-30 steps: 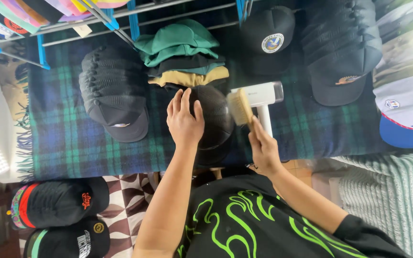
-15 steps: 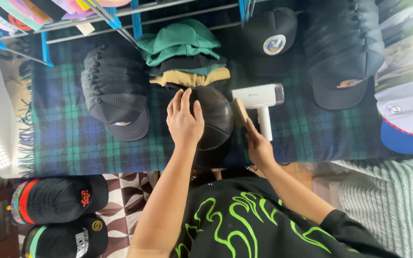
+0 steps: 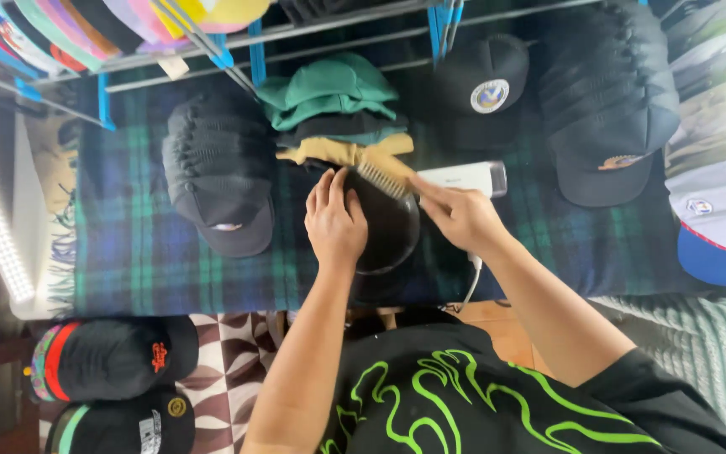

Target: Cleaning and shaping a baseball cap using a brush and a hair dryer

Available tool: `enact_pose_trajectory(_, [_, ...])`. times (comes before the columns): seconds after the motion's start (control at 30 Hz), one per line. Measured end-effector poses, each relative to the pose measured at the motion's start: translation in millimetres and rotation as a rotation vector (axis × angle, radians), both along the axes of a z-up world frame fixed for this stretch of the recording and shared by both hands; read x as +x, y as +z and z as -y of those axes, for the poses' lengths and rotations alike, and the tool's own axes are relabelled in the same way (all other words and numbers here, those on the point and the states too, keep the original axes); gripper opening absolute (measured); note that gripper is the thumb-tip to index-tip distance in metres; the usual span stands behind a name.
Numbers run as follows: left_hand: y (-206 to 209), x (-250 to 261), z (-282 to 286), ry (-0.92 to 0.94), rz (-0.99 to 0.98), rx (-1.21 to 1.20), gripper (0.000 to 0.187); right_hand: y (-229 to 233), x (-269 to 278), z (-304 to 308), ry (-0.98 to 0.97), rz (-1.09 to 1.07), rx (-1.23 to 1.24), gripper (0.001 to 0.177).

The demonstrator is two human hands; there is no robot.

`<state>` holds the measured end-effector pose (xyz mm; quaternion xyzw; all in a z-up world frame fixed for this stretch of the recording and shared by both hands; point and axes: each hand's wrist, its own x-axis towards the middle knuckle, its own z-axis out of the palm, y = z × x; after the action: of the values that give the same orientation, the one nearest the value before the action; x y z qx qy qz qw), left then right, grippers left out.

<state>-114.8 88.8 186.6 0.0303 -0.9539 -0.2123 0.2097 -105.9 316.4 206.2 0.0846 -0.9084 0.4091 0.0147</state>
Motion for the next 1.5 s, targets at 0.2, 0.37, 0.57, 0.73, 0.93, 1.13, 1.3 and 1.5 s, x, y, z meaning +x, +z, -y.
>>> enact_pose_trajectory(0.2, [0, -1, -1, -0.007, 0.014, 0.046, 0.036, -46, -63, -11, 0.029, 0.377, 0.018, 0.040])
enact_pose_trajectory(0.37, [-14, -2, 3, -0.034, -0.038, 0.037, 0.036, -63, 10, -7, -0.053, 0.364, -0.115, 0.049])
enact_pose_trajectory(0.57, [-6, 0, -1, 0.007, -0.028, 0.014, 0.036, -91, 179, -9, -0.219, 0.456, -0.283, 0.063])
enact_pose_trajectory(0.73, [-9, -1, -1, 0.004, 0.009, -0.001, 0.038, -85, 138, -8, -0.347, 0.497, -0.228, 0.057])
enact_pose_trajectory(0.93, [-9, -2, 0, -0.019, -0.015, -0.005, 0.037, -95, 14, 16, -0.271, 0.326, -0.242, 0.050])
enact_pose_trajectory(1.13, [-6, 4, -3, 0.002, 0.029, -0.085, 0.040, -78, 58, 9, -0.200, 0.224, -0.168, 0.053])
enact_pose_trajectory(1.3, [-5, 8, -3, -0.077, 0.056, -0.037, 0.036, -85, 213, 28, -0.265, 0.293, -0.241, 0.050])
enact_pose_trajectory(1.5, [5, 9, 1, -0.146, 0.147, -0.001, 0.045, -117, 225, 44, -0.527, 0.199, -0.316, 0.045])
